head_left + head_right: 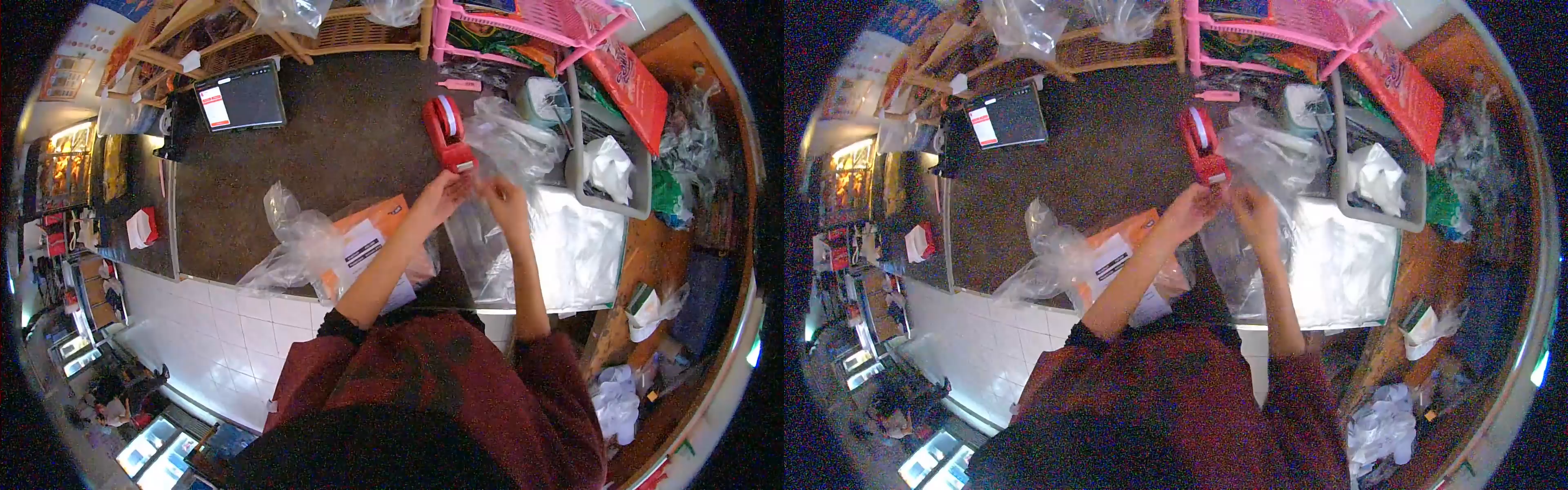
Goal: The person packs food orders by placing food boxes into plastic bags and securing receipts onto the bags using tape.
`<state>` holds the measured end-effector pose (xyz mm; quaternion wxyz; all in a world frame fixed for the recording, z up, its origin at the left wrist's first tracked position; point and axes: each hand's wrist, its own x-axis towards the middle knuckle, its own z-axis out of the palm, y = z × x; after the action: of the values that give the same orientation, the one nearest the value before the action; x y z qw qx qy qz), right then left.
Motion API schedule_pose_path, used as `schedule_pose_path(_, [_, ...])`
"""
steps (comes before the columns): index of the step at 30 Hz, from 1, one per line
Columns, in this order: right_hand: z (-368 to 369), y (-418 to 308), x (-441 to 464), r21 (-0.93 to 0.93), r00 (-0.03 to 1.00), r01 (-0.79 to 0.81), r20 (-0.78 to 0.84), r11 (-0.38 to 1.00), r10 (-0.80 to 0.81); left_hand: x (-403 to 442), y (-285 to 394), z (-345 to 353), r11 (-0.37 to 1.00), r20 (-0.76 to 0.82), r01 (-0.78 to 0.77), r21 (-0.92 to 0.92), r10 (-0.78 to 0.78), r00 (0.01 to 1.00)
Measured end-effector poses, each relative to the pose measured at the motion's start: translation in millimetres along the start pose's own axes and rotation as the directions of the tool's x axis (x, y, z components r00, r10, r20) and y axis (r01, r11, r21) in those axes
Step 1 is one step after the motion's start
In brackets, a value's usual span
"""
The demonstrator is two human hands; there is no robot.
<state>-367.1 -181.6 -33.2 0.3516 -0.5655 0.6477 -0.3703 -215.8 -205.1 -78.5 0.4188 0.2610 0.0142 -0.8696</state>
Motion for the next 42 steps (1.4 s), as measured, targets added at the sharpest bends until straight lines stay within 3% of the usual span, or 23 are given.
schedule_pose_path(1, [-17, 1, -33, 0.063, 0.989, -0.081, 0.132, 0.995, 0.072, 0, 2, 3, 1.000, -0.002, 0.004, 0.000, -0.004, 1.000])
schedule_pose_path(3, [-43, -24, -88, -0.096, 0.955, -0.226, 0.174, 0.969, 0.240, -2, -4, 4, 0.999, -0.042, -0.019, -0.051, 0.017, 0.999])
schedule_pose_path(4, [-44, -23, -108, -0.018, 0.931, -0.319, 0.181, 0.947, 0.317, -4, -11, 2, 0.998, -0.046, -0.011, -0.056, 0.009, 0.999])
schedule_pose_path(5, [-42, -19, -121, 0.061, 0.901, -0.406, 0.192, 0.912, 0.388, -7, -17, 1, 0.985, -0.110, -0.057, 0.160, 0.075, 0.991])
schedule_pose_path(6, [-38, -19, -127, 0.136, 0.939, -0.310, 0.196, 0.941, 0.281, -8, -24, -1, 0.924, -0.153, -0.091, 0.371, 0.157, 0.976])
schedule_pose_path(10, [-39, -25, -119, -0.146, 0.997, -0.016, 0.068, 0.989, 0.026, 10, -34, 1, 0.854, -0.282, -0.312, 0.417, 0.447, 0.849])
schedule_pose_path(12, [-49, -37, -108, -0.160, 0.992, -0.036, 0.110, 0.986, 0.054, 14, -34, 2, 0.769, -0.315, -0.276, 0.577, 0.521, 0.793])
schedule_pose_path(18, [-55, -35, -86, -0.274, 0.973, -0.057, 0.200, 0.960, 0.115, 11, -38, 4, 0.722, -0.412, -0.204, 0.662, 0.577, 0.705])
schedule_pose_path(20, [-75, -51, -82, -0.268, 0.972, -0.028, 0.218, 0.963, 0.089, -43, -17, 41, 0.589, -0.066, -0.529, 0.611, 0.704, 0.707])
schedule_pose_path(21, [-82, -59, -83, -0.262, 0.971, -0.011, 0.226, 0.965, 0.072, -82, -3, 64, 0.523, 0.001, -0.594, 0.612, 0.750, 0.661])
schedule_pose_path(22, [-82, -70, -81, -0.020, 0.947, -0.022, 0.321, 1.000, 0.027, -123, 8, 83, 0.452, 0.066, -0.655, 0.606, 0.791, 0.608])
schedule_pose_path(23, [-82, -80, -76, 0.220, 0.917, -0.053, 0.396, 0.974, -0.040, -167, 9, 93, 0.227, 0.121, -0.604, 0.764, 0.869, 0.479])
schedule_pose_path(24, [-78, -89, -73, 0.229, 0.867, -0.045, 0.493, 0.972, -0.076, -206, 6, 94, -0.006, 0.209, -0.494, 0.869, 0.911, 0.356])
schedule_pose_path(26, [-58, -133, -66, 0.131, 0.691, 0.279, 0.661, 0.951, -0.293, -252, -2, 59, -0.135, 0.314, -0.591, 0.796, 0.926, 0.211])
schedule_pose_path(28, [-15, -124, -60, 0.178, 0.587, 0.264, 0.751, 0.948, -0.304, -278, -10, 21, -0.090, 0.147, -0.416, 0.905, 0.983, 0.107])
schedule_pose_path(29, [10, -112, -57, 0.157, 0.577, 0.297, 0.757, 0.942, -0.308, -279, -12, -5, -0.094, 0.155, -0.421, 0.902, 0.981, 0.113])
schedule_pose_path(31, [50, -85, -56, 0.128, 0.581, 0.326, 0.755, 0.937, -0.305, -274, -18, -65, -0.113, 0.117, -0.052, 0.992, 0.990, 0.082])
schedule_pose_path(33, [74, -64, -55, -0.043, 0.574, 0.318, 0.804, 0.947, -0.156, -260, -25, -104, -0.050, 0.056, -0.050, 0.998, 0.991, 0.123])
schedule_pose_path(35, [77, -57, -55, -0.127, 0.631, 0.299, 0.770, 0.946, -0.097, -251, -25, -118, 0.201, -0.158, -0.199, 0.959, 0.964, 0.212])
schedule_pose_path(37, [75, -49, -60, -0.204, 0.682, 0.274, 0.731, 0.940, -0.041, -261, -11, -90, 0.193, -0.170, -0.093, 0.977, 0.962, 0.213])
schedule_pose_path(39, [70, -41, -69, -0.538, 0.836, 0.391, 0.548, 0.746, -0.043, -270, 11, -132, -0.222, 0.198, 0.027, 0.975, 0.914, 0.355])
schedule_pose_path(41, [59, -16, -75, -0.580, 0.904, 0.372, 0.403, 0.725, -0.142, -286, 32, -117, 0.014, -0.003, -0.016, 1.000, 0.837, 0.548])
schedule_pose_path(42, [52, -5, -85, -0.609, 0.933, 0.357, 0.275, 0.708, -0.234, -291, 44, -98, -0.320, 0.209, 0.111, 0.941, 0.806, 0.554])
